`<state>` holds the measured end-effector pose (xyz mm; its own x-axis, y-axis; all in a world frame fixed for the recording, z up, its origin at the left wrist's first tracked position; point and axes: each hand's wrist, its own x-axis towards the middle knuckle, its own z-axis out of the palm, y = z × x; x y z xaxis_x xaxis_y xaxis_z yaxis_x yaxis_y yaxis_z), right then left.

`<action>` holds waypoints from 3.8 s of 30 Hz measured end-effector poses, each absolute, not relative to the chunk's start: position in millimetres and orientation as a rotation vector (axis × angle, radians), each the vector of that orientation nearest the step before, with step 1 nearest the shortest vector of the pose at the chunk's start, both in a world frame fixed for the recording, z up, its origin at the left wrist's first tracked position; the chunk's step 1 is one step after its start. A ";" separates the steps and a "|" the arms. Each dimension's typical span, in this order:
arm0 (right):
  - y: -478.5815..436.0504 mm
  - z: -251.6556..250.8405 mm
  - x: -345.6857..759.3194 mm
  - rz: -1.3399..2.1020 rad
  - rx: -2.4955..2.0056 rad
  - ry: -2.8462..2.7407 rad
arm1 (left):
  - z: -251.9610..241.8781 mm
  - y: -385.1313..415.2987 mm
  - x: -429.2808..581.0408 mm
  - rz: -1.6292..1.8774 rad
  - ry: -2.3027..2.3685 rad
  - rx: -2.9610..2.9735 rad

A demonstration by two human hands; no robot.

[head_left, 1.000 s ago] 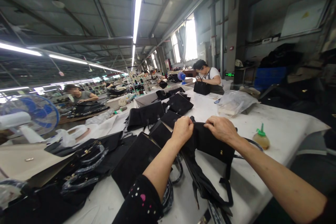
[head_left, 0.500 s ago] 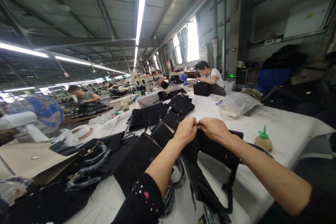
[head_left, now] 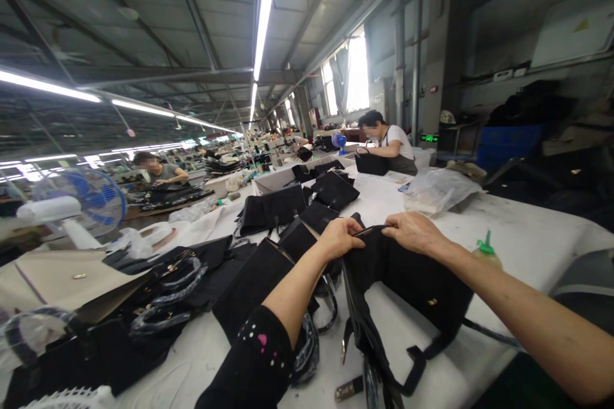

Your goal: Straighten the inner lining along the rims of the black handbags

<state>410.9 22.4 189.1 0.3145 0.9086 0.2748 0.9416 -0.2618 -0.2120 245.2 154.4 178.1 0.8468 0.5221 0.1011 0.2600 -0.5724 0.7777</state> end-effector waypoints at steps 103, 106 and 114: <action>52.6 191.1 360.0 -0.091 -1.867 -1.917 | 177.9 152.9 195.2 0.581 0.831 2.222; 55.7 187.7 353.6 -0.181 -1.927 -1.923 | 176.5 152.2 196.5 0.621 0.866 2.227; 63.6 189.5 350.4 -0.200 -2.040 -1.951 | 173.8 152.5 197.7 0.701 0.964 2.254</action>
<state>350.4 63.6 189.5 0.0622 0.9484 0.3109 0.9918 -0.0238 -0.1259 197.7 152.5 173.8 0.6004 0.7648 0.2337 0.4579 -0.5683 0.6837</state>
